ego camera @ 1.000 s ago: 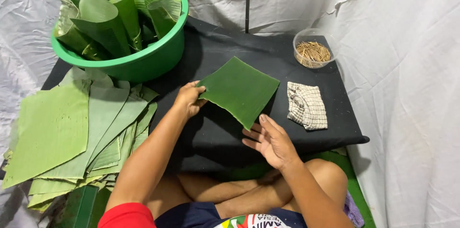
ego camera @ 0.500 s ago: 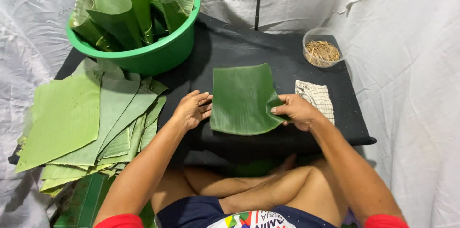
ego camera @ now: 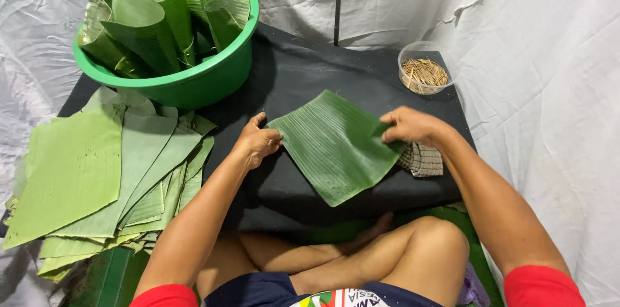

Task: Cleaning banana leaves with a cloth and folding them into shapes

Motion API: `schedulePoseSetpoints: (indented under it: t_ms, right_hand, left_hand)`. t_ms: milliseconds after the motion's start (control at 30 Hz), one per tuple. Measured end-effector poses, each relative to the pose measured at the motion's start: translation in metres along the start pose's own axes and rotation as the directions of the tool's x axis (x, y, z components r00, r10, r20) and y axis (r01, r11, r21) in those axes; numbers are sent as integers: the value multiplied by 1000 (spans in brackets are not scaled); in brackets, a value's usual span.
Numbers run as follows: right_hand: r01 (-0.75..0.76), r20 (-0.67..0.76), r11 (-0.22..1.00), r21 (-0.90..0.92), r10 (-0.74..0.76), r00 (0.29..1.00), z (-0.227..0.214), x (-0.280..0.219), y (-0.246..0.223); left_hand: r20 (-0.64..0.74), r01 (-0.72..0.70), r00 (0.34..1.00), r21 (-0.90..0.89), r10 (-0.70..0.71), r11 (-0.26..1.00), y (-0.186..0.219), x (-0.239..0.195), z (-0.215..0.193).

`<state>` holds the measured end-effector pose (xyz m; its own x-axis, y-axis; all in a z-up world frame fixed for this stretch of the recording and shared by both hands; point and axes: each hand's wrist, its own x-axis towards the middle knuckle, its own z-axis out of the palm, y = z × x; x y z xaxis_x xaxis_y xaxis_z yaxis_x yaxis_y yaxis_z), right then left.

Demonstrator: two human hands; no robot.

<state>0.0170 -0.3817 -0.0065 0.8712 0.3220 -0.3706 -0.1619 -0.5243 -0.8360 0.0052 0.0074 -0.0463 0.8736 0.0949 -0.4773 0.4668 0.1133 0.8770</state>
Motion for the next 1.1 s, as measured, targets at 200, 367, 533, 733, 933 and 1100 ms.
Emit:
schedulePoseSetpoints:
  t_ms: [200, 367, 533, 733, 933, 1100]
  right_hand:
    - [-86, -389, 732, -676, -255, 885, -4, 59, -21]
    - [212, -441, 562, -799, -789, 427, 11, 60, -13]
    - [21, -602, 694, -720, -639, 478, 32, -14, 17]
    - [-326, -632, 747, -579, -159, 758, 38, -34, 66]
    - [-90, -611, 691, -717, -562, 557, 28, -32, 88]
    - [-4, -616, 699, -715, -627, 477, 35, -41, 35]
  left_hand:
    - [195, 58, 979, -13, -54, 998, -10, -39, -4]
    - [219, 78, 973, -34, -69, 996, -26, -62, 7]
    - [193, 120, 975, -32, -112, 992, -24, -62, 12]
    - [20, -43, 999, 79, 42, 996, -25, -17, 20]
    - [-81, -77, 994, -9, 76, 997, -33, -35, 18]
    - [107, -417, 848, 740, 519, 528, -5, -53, -2]
